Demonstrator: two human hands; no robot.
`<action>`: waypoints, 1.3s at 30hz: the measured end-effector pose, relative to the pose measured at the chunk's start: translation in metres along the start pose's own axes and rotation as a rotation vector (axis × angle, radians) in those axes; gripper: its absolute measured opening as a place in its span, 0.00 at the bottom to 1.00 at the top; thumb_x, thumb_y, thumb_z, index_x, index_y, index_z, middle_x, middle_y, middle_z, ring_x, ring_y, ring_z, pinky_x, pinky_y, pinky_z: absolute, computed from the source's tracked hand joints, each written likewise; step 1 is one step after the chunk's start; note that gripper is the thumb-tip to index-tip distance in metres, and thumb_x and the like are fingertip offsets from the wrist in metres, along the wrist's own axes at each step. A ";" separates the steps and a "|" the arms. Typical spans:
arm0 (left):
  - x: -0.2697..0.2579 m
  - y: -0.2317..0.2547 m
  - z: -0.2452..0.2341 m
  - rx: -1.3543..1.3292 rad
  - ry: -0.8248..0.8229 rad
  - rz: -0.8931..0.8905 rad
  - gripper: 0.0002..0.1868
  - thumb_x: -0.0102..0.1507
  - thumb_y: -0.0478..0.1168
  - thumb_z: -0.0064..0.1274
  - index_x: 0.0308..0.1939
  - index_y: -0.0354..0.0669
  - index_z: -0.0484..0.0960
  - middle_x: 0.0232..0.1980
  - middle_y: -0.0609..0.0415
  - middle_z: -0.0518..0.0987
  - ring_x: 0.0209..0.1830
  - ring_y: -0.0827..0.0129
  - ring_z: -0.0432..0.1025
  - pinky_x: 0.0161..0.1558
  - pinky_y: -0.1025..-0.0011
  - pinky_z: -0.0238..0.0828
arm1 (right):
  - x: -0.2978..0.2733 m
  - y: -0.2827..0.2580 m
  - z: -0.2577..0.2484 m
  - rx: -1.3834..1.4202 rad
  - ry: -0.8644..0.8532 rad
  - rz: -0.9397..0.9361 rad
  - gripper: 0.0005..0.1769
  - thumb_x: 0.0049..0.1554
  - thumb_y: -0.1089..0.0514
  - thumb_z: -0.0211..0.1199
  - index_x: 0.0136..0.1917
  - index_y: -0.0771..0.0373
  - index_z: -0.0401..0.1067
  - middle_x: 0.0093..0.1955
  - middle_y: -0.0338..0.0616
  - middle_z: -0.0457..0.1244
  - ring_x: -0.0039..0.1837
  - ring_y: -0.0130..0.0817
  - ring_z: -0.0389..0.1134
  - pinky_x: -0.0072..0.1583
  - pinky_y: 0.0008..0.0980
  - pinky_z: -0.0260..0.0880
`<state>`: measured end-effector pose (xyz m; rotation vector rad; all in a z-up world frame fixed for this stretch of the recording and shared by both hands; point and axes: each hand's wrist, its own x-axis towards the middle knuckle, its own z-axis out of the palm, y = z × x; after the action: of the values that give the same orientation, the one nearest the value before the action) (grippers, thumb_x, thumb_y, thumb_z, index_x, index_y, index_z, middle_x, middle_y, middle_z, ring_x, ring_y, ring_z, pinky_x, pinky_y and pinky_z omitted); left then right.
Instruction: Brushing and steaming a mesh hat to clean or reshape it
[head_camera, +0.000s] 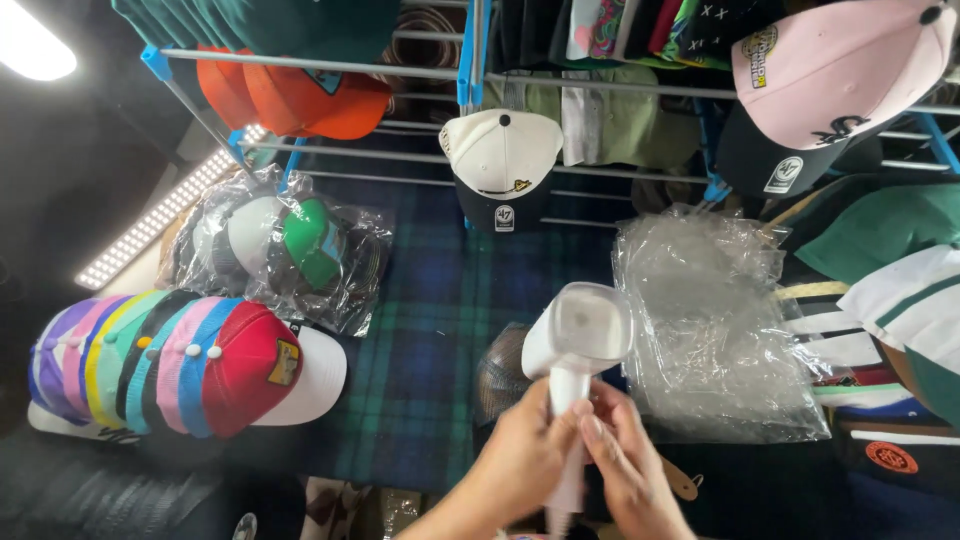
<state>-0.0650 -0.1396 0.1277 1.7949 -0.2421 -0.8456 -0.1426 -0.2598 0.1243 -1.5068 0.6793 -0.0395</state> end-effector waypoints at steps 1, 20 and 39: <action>-0.004 -0.002 0.007 0.001 -0.003 0.002 0.20 0.66 0.56 0.46 0.57 0.55 0.78 0.54 0.58 0.86 0.53 0.72 0.79 0.54 0.69 0.72 | 0.006 -0.001 -0.006 0.000 0.003 -0.001 0.36 0.55 0.45 0.56 0.73 0.60 0.66 0.69 0.43 0.69 0.69 0.29 0.68 0.67 0.31 0.67; 0.039 -0.140 0.054 0.837 0.766 0.754 0.26 0.68 0.57 0.51 0.67 0.55 0.75 0.73 0.42 0.68 0.75 0.40 0.59 0.68 0.39 0.51 | 0.064 -0.049 -0.049 -1.127 -0.191 -0.292 0.27 0.61 0.36 0.51 0.67 0.50 0.63 0.55 0.43 0.71 0.52 0.49 0.76 0.51 0.47 0.74; 0.055 -0.107 0.035 0.746 0.768 0.982 0.14 0.67 0.49 0.57 0.30 0.50 0.75 0.41 0.53 0.72 0.55 0.52 0.71 0.63 0.48 0.58 | 0.135 -0.057 -0.062 -1.235 -0.177 -0.044 0.38 0.62 0.31 0.37 0.77 0.51 0.57 0.43 0.48 0.70 0.47 0.44 0.74 0.46 0.40 0.72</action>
<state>-0.0724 -0.1532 0.0032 2.1535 -0.9019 0.7199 -0.0374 -0.3786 0.1300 -2.6563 0.5224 0.5693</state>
